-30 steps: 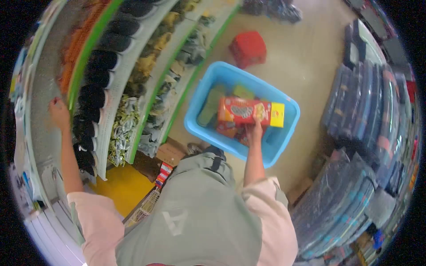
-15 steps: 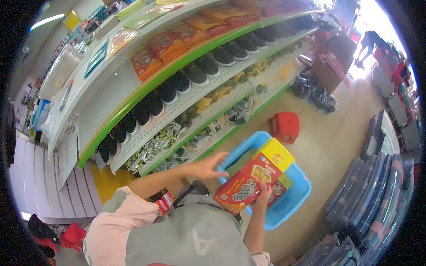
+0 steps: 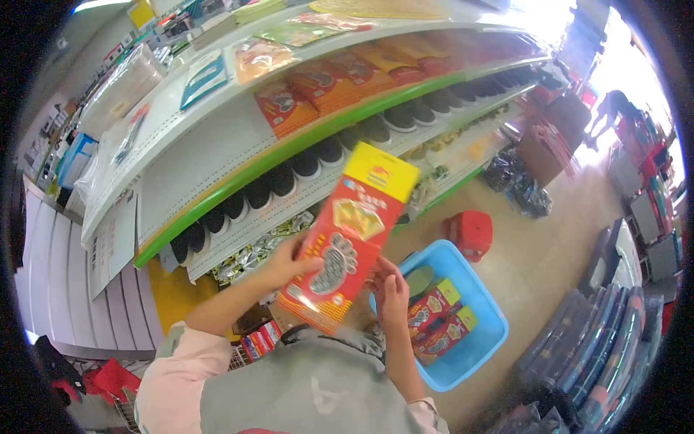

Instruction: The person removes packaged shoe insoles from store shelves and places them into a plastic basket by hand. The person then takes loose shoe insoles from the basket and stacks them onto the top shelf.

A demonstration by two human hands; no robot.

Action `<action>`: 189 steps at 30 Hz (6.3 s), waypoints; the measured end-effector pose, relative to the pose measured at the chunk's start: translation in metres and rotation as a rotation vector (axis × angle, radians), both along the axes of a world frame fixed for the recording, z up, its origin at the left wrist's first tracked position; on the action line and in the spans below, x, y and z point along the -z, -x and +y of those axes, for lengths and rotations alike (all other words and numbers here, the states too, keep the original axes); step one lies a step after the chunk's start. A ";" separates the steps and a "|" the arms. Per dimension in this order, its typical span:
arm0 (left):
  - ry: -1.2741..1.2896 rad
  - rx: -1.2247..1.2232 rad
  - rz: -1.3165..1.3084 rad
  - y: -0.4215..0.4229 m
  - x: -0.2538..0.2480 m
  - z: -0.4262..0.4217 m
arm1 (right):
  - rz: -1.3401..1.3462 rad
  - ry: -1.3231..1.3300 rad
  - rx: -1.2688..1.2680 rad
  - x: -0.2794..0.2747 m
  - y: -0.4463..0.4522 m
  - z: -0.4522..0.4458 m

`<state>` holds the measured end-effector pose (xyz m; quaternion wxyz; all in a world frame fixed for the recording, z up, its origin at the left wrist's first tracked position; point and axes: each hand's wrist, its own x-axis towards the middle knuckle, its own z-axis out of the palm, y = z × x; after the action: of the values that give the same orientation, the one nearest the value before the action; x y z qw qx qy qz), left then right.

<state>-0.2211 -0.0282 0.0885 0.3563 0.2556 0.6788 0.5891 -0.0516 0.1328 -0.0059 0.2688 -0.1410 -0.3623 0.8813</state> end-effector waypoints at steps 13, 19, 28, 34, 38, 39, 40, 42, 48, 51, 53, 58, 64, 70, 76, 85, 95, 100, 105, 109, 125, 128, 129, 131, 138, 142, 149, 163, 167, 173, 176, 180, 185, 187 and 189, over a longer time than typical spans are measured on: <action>-0.241 -0.429 -0.348 0.178 -0.102 -0.084 | -0.344 0.064 -0.244 0.040 -0.004 -0.046; -0.250 -0.470 -0.259 0.289 -0.070 -0.068 | -0.334 0.052 -0.116 0.031 0.005 -0.055; -0.199 -0.540 -0.275 0.341 -0.043 -0.024 | -0.452 0.079 0.081 0.050 -0.038 -0.061; 0.227 -0.404 -0.105 0.395 -0.025 -0.044 | -0.573 0.094 0.134 0.061 -0.055 -0.056; 0.465 -0.377 0.116 0.324 -0.068 -0.032 | -0.556 0.074 0.138 0.063 -0.047 -0.049; 0.504 -0.357 0.167 0.319 -0.069 -0.031 | -0.556 0.076 0.140 0.064 -0.045 -0.048; 0.503 -0.368 0.178 0.318 -0.067 -0.030 | -0.556 0.077 0.142 0.064 -0.042 -0.047; 0.502 -0.384 0.197 0.316 -0.061 -0.026 | -0.556 0.078 0.147 0.064 -0.037 -0.043; 0.639 -0.368 0.400 0.330 -0.062 -0.033 | -0.585 0.079 0.132 0.070 -0.047 -0.034; 0.637 -0.357 0.411 0.343 -0.055 -0.040 | -0.662 0.055 0.120 0.084 -0.056 -0.029; 0.646 -0.358 0.487 0.350 -0.049 -0.038 | -0.733 0.073 0.126 0.107 -0.068 -0.025; 0.767 -0.662 1.390 0.319 -0.065 -0.037 | -0.815 0.194 0.201 0.176 -0.114 -0.015; 0.359 -0.464 1.612 0.230 -0.037 -0.016 | -0.765 0.573 0.371 0.236 -0.168 -0.010; 0.427 -0.325 1.860 0.234 -0.017 -0.022 | -0.693 0.818 0.385 0.263 -0.200 0.012; 0.502 -0.297 2.052 0.224 -0.018 -0.012 | -0.831 0.553 0.434 0.296 -0.222 0.050; 0.542 -0.281 2.042 0.226 -0.010 -0.011 | -1.274 0.238 0.514 0.344 -0.267 0.103; 0.568 -0.247 2.109 0.227 -0.008 -0.010 | -1.435 -0.035 0.068 0.417 -0.248 0.117; 0.703 -0.286 2.125 0.222 -0.012 -0.006 | -1.409 0.023 0.096 0.429 -0.212 0.119; 0.583 -0.247 2.137 0.223 -0.011 -0.004 | -1.405 0.069 0.151 0.472 -0.205 0.121; 0.636 -0.312 2.060 0.217 -0.009 -0.002 | -1.416 0.129 0.114 0.476 -0.190 0.131; 0.516 -0.359 2.057 0.206 -0.016 0.006 | -1.157 0.063 0.209 0.405 -0.160 0.135; 0.527 -0.403 2.039 0.198 -0.019 0.010 | -1.210 0.042 0.237 0.370 -0.157 0.135; 0.506 -0.417 2.004 0.200 -0.018 0.007 | -1.223 0.045 0.258 0.354 -0.155 0.132; 0.487 -0.434 1.993 0.202 -0.018 0.005 | -1.230 0.058 0.319 0.353 -0.163 0.127; 0.279 -0.483 1.892 0.190 -0.018 -0.007 | -0.959 0.075 0.563 0.263 -0.186 0.098; -0.007 -0.267 1.517 0.127 -0.001 0.000 | -0.660 0.161 0.543 0.175 -0.177 0.078; -0.091 0.341 0.204 -0.005 0.054 0.001 | -0.508 0.144 0.460 0.041 -0.075 0.009; -0.170 -0.129 -0.073 0.070 -0.029 -0.128 | -0.091 -0.358 -0.199 -0.050 0.074 -0.088; -0.279 -0.251 -0.158 0.099 -0.046 -0.170 | -0.226 -0.305 -0.224 -0.033 0.061 -0.094; -0.290 -0.185 -0.259 0.113 -0.070 -0.181 | -0.370 -0.277 -0.200 -0.011 0.040 -0.095; -0.178 -0.093 -0.169 0.114 -0.069 -0.178 | -0.415 -0.242 -0.183 -0.011 0.039 -0.092; -0.188 -0.121 -0.172 0.104 -0.079 -0.170 | -0.448 -0.250 -0.164 -0.018 0.039 -0.089; -0.239 -0.279 -0.053 0.107 -0.081 -0.180 | -0.450 -0.280 -0.169 -0.015 0.039 -0.084; -0.277 -0.381 0.008 0.118 -0.069 -0.184 | -0.446 -0.293 -0.182 -0.012 0.038 -0.082; -0.327 -0.454 0.000 0.130 -0.068 -0.189 | -0.456 -0.294 -0.186 -0.010 0.038 -0.079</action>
<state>-0.3508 -0.2167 0.1570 0.1689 0.1511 0.6147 0.7555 -0.0895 0.0533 0.0044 0.1158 -0.2612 -0.5487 0.7857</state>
